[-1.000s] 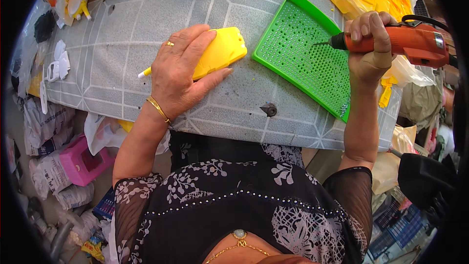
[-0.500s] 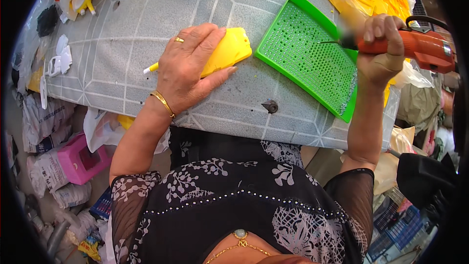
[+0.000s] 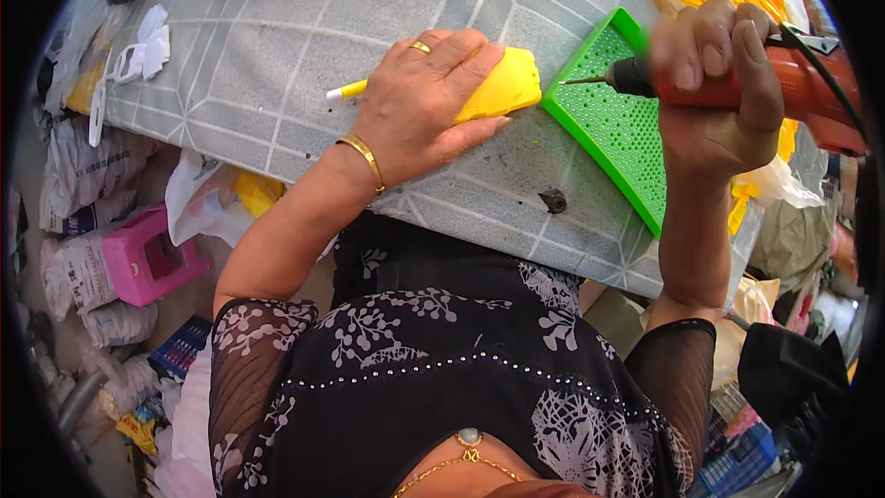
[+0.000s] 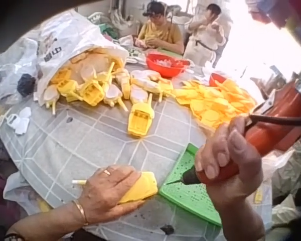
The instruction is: Assemble small yellow plastic toy components using an electric screwdriver.
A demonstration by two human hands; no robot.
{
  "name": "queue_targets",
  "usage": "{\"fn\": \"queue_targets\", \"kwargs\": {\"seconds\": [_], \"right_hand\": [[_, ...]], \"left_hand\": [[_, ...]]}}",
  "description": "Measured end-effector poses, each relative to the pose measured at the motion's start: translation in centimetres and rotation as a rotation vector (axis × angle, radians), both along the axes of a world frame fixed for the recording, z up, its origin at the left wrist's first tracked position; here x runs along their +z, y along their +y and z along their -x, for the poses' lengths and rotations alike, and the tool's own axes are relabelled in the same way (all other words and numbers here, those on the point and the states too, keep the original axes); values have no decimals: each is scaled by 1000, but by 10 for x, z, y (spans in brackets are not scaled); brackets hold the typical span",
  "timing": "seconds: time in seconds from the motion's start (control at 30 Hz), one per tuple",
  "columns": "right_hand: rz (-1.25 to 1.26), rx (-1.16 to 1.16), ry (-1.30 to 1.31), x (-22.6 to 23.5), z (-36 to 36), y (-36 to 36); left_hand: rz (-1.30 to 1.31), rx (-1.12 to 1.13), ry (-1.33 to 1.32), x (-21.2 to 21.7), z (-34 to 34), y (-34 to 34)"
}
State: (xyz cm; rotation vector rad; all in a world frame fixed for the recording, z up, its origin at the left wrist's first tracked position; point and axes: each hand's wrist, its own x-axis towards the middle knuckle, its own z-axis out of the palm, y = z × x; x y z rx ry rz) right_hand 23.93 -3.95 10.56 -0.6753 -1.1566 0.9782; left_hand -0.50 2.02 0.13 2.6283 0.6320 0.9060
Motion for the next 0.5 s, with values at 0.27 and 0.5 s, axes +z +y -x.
{"fn": "queue_targets", "kwargs": {"seconds": [0.27, 0.5], "right_hand": [[44, -6, 16, -7, 15, 12], [44, -1, 22, -14, 14, 15]], "left_hand": [[-35, 6, -27, -4, 1, 1], [-38, 6, -27, -4, 1, 1]]}}
